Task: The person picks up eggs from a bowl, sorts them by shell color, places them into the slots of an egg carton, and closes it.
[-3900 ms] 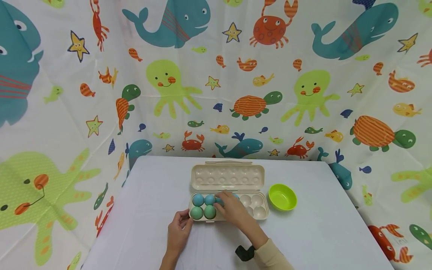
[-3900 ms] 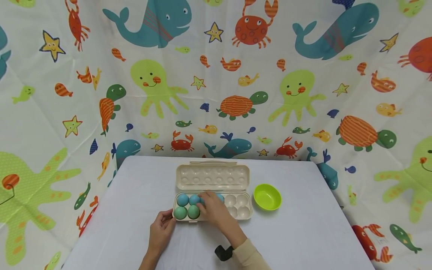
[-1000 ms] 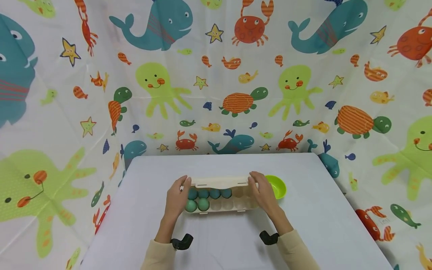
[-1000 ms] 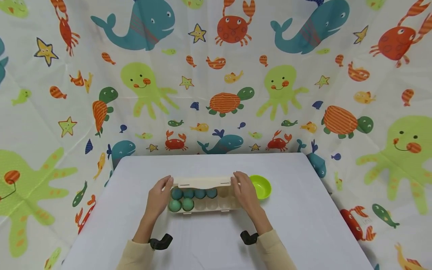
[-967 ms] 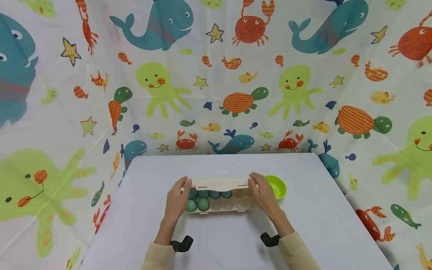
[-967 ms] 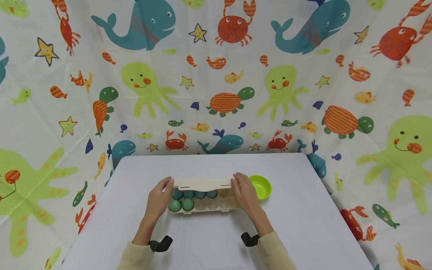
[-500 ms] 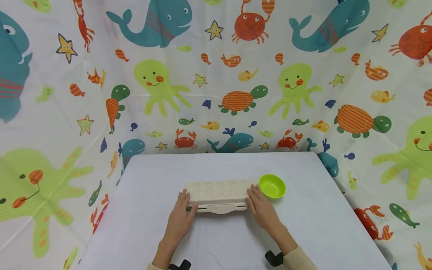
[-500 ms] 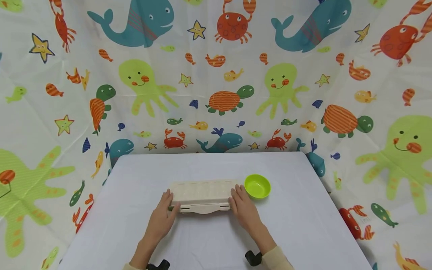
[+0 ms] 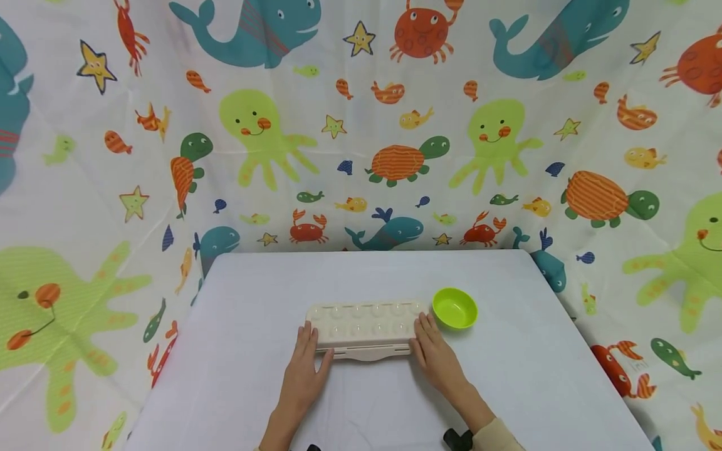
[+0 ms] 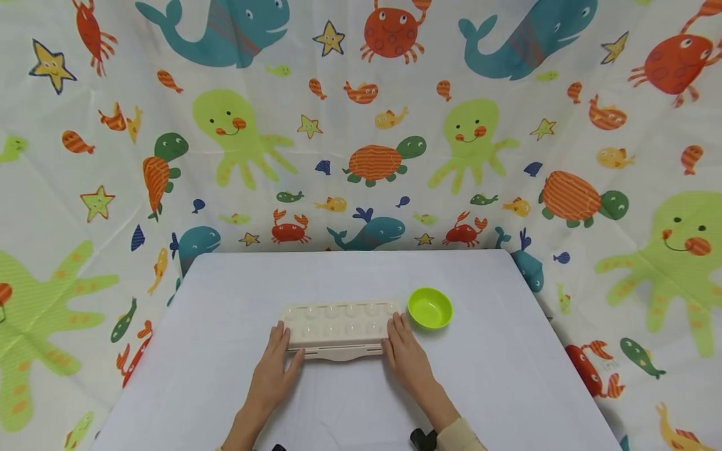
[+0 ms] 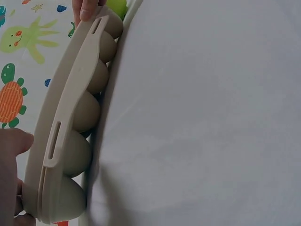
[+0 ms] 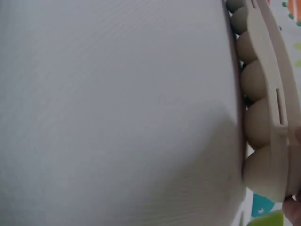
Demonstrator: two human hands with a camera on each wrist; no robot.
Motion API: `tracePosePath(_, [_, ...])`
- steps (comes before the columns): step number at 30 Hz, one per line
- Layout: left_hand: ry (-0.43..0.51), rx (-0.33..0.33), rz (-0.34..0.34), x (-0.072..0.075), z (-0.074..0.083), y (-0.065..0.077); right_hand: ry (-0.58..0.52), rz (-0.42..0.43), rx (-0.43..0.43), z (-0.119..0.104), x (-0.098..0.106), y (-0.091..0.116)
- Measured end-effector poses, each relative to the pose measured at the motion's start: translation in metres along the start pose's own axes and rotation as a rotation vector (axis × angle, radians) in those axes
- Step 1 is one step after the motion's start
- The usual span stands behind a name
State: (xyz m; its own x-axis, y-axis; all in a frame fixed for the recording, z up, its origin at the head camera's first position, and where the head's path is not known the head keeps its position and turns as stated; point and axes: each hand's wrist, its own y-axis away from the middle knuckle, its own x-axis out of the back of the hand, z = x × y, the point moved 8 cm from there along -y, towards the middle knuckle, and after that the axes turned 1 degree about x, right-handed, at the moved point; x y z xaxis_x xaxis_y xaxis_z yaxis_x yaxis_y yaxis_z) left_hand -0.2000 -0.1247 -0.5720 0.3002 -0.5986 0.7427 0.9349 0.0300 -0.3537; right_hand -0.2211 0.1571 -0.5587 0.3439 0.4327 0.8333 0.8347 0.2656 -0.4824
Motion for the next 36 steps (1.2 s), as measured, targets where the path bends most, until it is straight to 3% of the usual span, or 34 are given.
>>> tracePosePath(9, [-0.027, -0.064, 0.069, -0.002, 0.001, 0.010, -0.007, 0.069, 0.077, -0.001, 0.001, 0.010])
tracePosePath(15, [-0.046, -0.105, 0.132, -0.004, 0.004, 0.015, 0.052, 0.091, 0.065, -0.005, 0.001, 0.012])
tracePosePath(28, [-0.012, -0.093, 0.145, -0.004, 0.005, 0.023, 0.119, 0.109, 0.013, -0.010, 0.003, 0.018])
tracePosePath(36, [-0.009, -0.074, 0.101, -0.005, 0.005, 0.027, 0.118, 0.067, -0.002, -0.009, -0.001, 0.025])
